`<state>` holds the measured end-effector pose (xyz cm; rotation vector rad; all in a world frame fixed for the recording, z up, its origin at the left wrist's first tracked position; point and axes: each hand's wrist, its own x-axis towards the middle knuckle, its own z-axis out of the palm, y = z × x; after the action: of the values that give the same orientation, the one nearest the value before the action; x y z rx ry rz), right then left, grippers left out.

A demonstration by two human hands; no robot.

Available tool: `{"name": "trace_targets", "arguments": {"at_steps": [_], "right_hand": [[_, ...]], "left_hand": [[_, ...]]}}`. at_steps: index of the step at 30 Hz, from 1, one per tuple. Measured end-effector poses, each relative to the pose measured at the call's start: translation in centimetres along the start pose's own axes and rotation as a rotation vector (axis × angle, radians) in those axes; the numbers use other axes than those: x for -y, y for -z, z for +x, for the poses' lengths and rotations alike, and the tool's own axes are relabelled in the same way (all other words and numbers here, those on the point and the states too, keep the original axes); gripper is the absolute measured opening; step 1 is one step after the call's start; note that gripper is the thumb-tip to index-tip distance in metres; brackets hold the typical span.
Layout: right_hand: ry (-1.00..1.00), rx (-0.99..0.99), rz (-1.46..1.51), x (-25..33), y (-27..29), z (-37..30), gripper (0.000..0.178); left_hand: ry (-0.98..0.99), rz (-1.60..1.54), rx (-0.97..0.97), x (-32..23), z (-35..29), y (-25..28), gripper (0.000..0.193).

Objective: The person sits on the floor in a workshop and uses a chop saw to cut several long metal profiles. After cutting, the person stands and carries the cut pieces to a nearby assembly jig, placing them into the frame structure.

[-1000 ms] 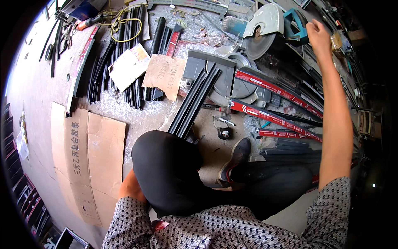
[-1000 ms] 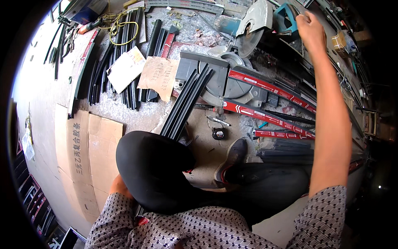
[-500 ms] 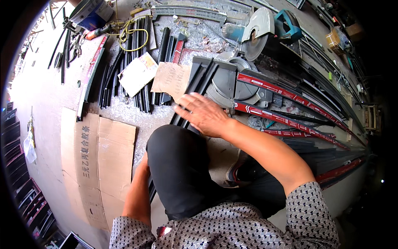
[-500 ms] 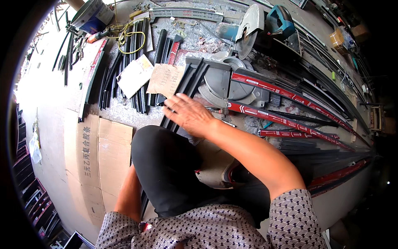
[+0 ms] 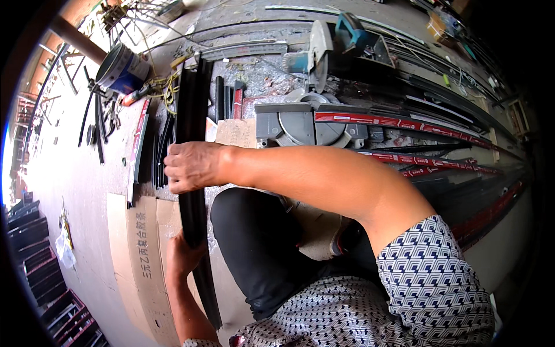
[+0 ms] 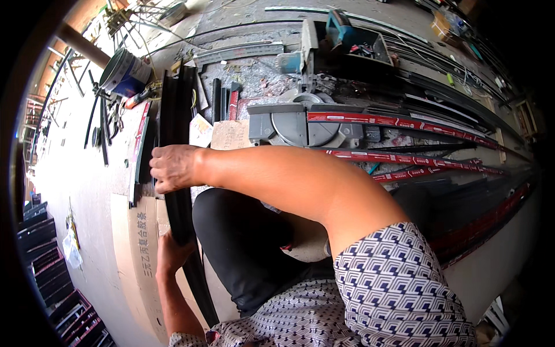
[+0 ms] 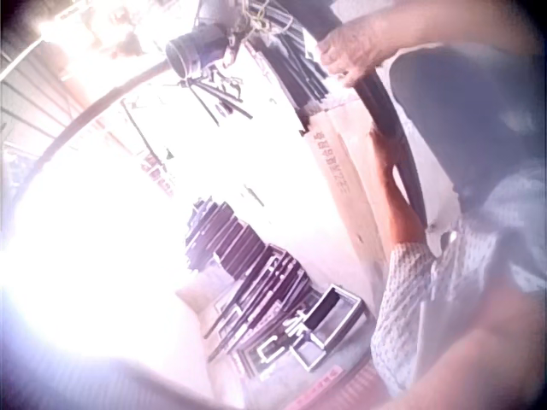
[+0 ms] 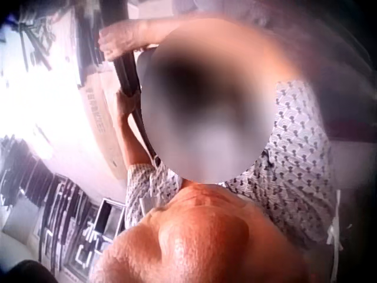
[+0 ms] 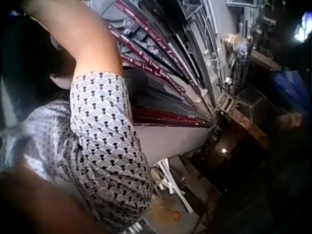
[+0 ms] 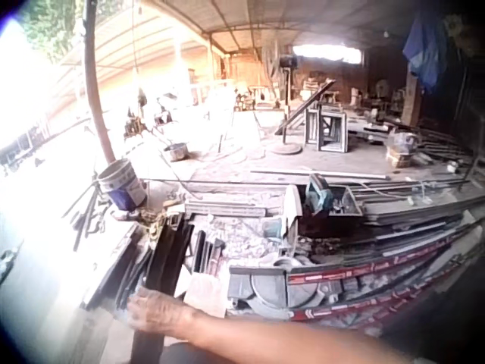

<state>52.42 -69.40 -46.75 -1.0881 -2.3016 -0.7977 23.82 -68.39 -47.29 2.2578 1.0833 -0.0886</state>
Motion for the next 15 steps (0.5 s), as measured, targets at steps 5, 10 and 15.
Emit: {"name": "trace_targets", "arguments": {"at_steps": [5, 10, 15], "right_hand": [[-0.044, 0.334, -0.204, -1.6, 8.3, 4.6, 0.006], [-0.171, 0.595, -0.138, -0.5, 19.4, 5.5, 0.009], [-0.46, 0.95, 0.329, -1.2, 21.8, 3.6, 0.021]], "left_hand": [[-0.099, 0.229, -0.149, -4.9, -1.3, 5.3, 0.023], [-0.376, 0.51, -0.246, -11.0, -0.6, 8.8, 0.012], [-0.725, 0.638, -0.192, -19.3, 1.2, 8.8, 0.012]]}}
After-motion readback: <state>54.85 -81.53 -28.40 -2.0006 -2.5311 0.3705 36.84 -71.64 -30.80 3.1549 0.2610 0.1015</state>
